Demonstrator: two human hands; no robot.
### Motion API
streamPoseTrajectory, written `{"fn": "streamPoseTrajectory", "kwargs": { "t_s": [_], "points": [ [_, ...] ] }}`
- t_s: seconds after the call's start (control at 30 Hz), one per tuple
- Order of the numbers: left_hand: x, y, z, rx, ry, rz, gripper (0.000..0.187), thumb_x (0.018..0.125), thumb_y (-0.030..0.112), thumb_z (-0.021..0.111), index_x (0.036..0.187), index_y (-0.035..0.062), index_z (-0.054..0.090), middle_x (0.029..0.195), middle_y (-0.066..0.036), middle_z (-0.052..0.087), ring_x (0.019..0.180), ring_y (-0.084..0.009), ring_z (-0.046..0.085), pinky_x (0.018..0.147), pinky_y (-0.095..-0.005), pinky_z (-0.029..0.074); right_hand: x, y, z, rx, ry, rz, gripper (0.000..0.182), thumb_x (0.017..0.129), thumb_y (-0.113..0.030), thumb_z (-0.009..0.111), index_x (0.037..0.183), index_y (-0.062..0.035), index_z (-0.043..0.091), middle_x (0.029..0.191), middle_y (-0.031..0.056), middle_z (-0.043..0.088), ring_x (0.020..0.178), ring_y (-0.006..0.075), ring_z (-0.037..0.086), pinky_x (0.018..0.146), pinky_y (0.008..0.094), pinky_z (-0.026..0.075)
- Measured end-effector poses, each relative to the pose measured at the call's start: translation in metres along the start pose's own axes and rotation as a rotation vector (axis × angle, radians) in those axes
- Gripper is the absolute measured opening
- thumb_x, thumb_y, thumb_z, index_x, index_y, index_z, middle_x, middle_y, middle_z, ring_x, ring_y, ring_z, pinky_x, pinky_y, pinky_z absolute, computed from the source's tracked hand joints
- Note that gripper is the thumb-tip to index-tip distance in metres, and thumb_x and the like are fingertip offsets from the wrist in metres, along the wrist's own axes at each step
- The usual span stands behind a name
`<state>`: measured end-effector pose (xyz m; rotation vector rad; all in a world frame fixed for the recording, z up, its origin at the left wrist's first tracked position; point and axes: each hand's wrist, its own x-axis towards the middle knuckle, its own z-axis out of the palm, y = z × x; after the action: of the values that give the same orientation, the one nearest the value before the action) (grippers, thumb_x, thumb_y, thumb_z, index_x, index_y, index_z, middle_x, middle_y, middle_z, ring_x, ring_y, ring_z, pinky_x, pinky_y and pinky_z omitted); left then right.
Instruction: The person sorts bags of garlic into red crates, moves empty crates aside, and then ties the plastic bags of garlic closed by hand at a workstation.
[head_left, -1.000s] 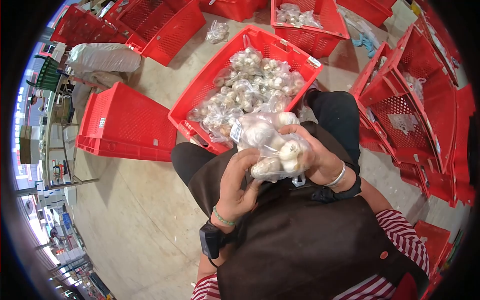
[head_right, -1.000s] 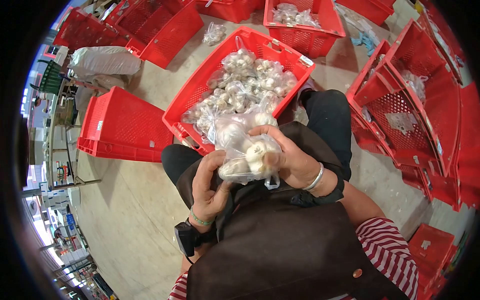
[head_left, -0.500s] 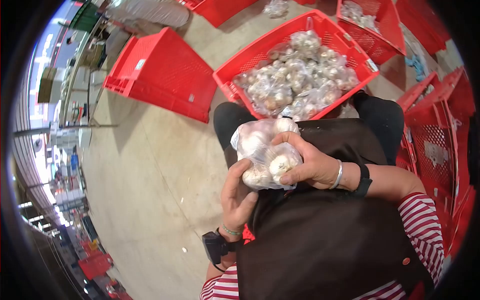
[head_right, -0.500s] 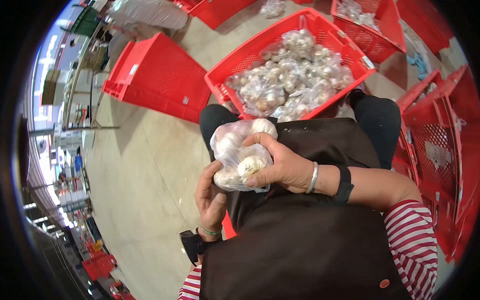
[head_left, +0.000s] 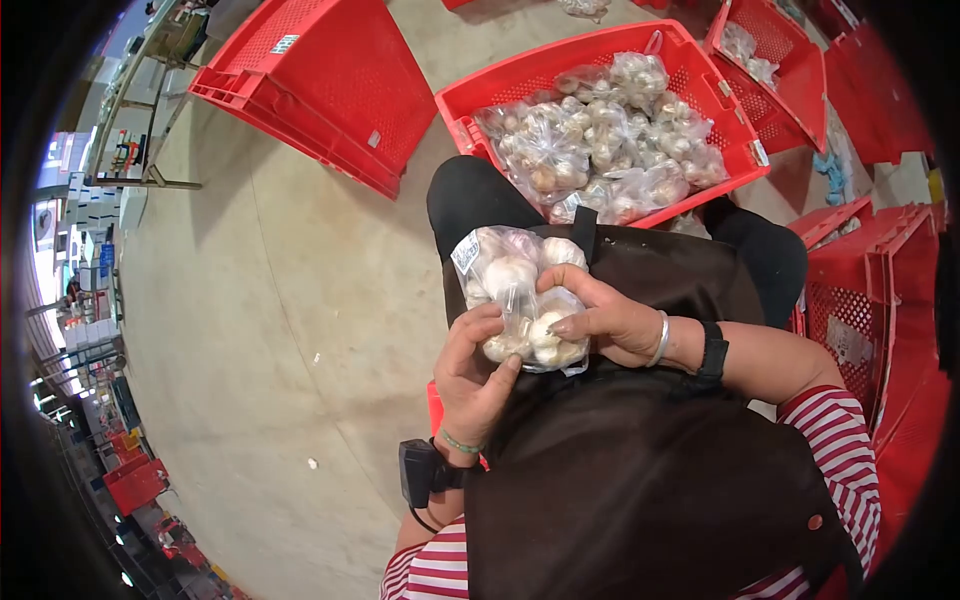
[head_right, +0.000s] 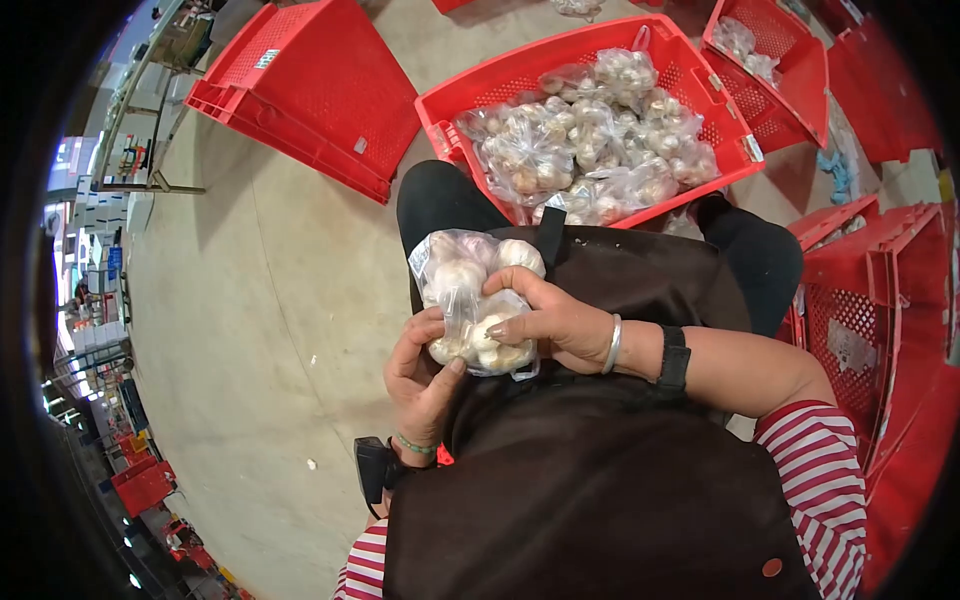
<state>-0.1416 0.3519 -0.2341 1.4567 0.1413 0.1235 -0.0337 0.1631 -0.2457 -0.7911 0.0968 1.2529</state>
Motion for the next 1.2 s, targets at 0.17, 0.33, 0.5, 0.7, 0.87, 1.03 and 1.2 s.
{"fn": "streamPoseTrajectory", "kwargs": {
  "t_s": [0.17,0.33,0.5,0.7,0.87,1.03,1.2],
  "points": [
    [-0.003,-0.004,0.0,-0.036,0.014,-0.028,0.036,0.078,-0.001,0.068,0.112,-0.0034,0.056,0.129,-0.017,0.049,0.123,-0.0253,0.046,0.105,-0.0382,0.034,0.001,0.001,0.005,0.016,0.039,0.0,0.052,0.082,-0.006,0.067,0.127,-0.0096,0.04,0.112,0.0082,0.056,0.098,0.0139,0.06,0.076,0.0298,0.053],
    [0.0,-0.005,0.0,0.005,-0.019,-0.004,0.035,0.078,-0.006,0.065,0.112,-0.0015,0.057,0.129,-0.015,0.049,0.123,-0.0243,0.047,0.104,-0.0371,0.038,0.005,-0.001,0.007,0.006,0.087,-0.026,0.045,0.081,-0.001,0.063,0.12,-0.0073,0.042,0.105,0.0087,0.057,0.093,0.0138,0.06,0.075,0.0293,0.053],
    [0.006,-0.007,-0.001,0.04,-0.01,-0.002,0.04,0.075,0.003,0.073,0.111,0.0004,0.057,0.12,-0.014,0.051,0.114,-0.0255,0.05,0.099,-0.0375,0.04,-0.001,-0.004,0.012,0.025,0.07,-0.036,0.049,0.079,0.001,0.064,0.122,-0.008,0.041,0.108,0.0089,0.056,0.097,0.0152,0.06,0.08,0.0294,0.052],
    [0.005,0.01,0.013,0.748,-0.008,0.228,0.072,0.056,0.021,0.089,0.115,0.0027,0.053,0.117,-0.017,0.048,0.11,-0.0338,0.05,0.092,-0.042,0.043,-0.002,0.004,0.015,0.02,-0.005,-0.082,0.061,0.079,-0.002,0.072,0.128,-0.0097,0.038,0.117,0.0082,0.051,0.109,0.0173,0.055,0.09,0.0305,0.049],
    [0.001,0.018,0.005,0.993,0.034,0.336,0.056,0.056,0.013,0.08,0.107,0.0035,0.059,0.111,-0.015,0.054,0.111,-0.0395,0.051,0.094,-0.0474,0.039,-0.006,0.003,0.02,-0.118,-0.125,-0.13,0.07,0.078,-0.01,0.08,0.132,-0.0113,0.036,0.123,0.0064,0.049,0.116,0.0154,0.051,0.094,0.0299,0.047],
    [0.0,0.028,-0.001,0.917,-0.024,0.286,0.054,0.057,0.013,0.079,0.106,0.0018,0.059,0.111,-0.015,0.054,0.11,-0.0387,0.051,0.094,-0.0461,0.039,0.004,0.011,0.015,-0.375,-0.095,-0.145,0.074,0.074,-0.013,0.083,0.131,-0.0115,0.036,0.122,0.0065,0.051,0.114,0.0159,0.052,0.093,0.0299,0.048],
    [-0.011,0.01,-0.002,0.706,0.018,0.186,0.063,0.059,0.018,0.087,0.111,0.0,0.055,0.117,-0.019,0.049,0.109,-0.0365,0.05,0.094,-0.0433,0.042,0.004,0.005,0.017,-0.658,-0.035,-0.102,0.073,0.075,-0.02,0.082,0.13,-0.0105,0.036,0.116,0.008,0.055,0.11,0.0172,0.055,0.09,0.0305,0.048]
  ]
}}
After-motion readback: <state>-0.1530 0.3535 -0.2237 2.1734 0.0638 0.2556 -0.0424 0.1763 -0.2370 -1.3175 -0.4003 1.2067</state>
